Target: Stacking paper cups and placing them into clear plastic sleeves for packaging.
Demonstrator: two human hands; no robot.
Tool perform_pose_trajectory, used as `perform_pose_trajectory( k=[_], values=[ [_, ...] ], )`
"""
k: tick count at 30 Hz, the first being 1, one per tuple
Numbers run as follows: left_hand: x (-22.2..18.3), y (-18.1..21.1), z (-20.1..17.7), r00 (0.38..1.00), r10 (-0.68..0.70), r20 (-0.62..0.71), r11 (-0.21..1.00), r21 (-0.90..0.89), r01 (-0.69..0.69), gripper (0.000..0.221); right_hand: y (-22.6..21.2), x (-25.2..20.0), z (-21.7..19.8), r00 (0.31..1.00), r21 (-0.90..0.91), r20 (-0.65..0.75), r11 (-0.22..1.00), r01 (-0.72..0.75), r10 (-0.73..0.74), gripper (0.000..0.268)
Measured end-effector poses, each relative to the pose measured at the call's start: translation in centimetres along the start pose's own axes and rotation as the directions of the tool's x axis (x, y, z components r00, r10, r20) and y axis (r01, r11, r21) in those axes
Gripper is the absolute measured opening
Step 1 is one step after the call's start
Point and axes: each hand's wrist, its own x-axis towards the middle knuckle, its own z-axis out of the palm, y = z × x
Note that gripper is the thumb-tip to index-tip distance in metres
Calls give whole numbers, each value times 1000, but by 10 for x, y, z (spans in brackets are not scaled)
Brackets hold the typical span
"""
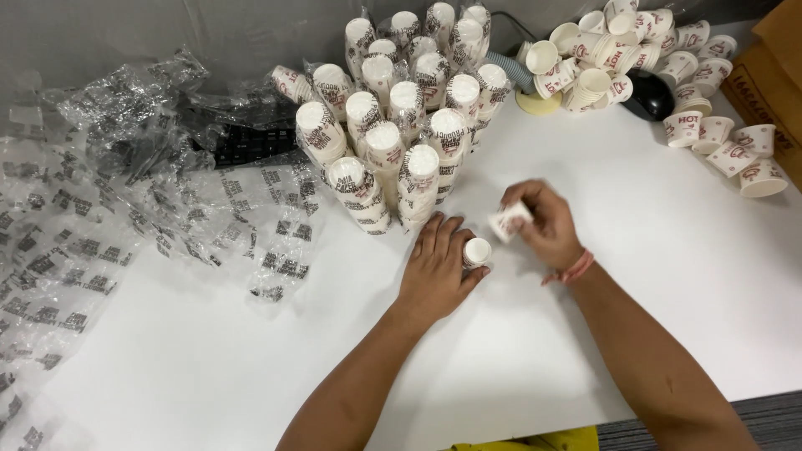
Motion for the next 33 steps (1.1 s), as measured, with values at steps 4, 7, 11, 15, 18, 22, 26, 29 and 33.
perform_pose_trajectory(
  k=[4,7,11,15,18,22,26,29,33],
  values=[
    [-7,-11,12,992,110,-61,984,146,-100,67,-39,-12,39,922,-397,364,874,279,-130,32],
    [-6,-10,13,995,59,-80,993,104,-51,71,-22,-15,46,906,-596,422,753,280,-2,31],
    [-2,-7,8,998,41,-52,998,44,-39,84,-28,-2,27,903,-630,429,729,267,40,37],
    [2,-3,-1,1000,-19,18,1000,9,19,94,-6,13,-5,978,-529,184,829,183,-98,48],
    [0,0,-3,999,-18,39,999,30,16,90,22,38,-42,970,-620,-241,773,-138,-20,56],
    [5,3,-10,996,-32,87,999,-15,34,91,52,71,-82,947,-860,-294,469,-203,-129,82],
    [5,1,-12,989,44,141,996,75,-55,74,78,73,-91,925,-877,-323,431,-214,-198,65],
    [10,9,-30,980,41,193,999,-36,-34,77,84,52,-88,862,-668,-504,610,-427,50,22],
    [9,-6,-22,992,5,124,837,-544,63,82,55,15,-42,885,436,-273,869,-236,377,21]
  ],
)
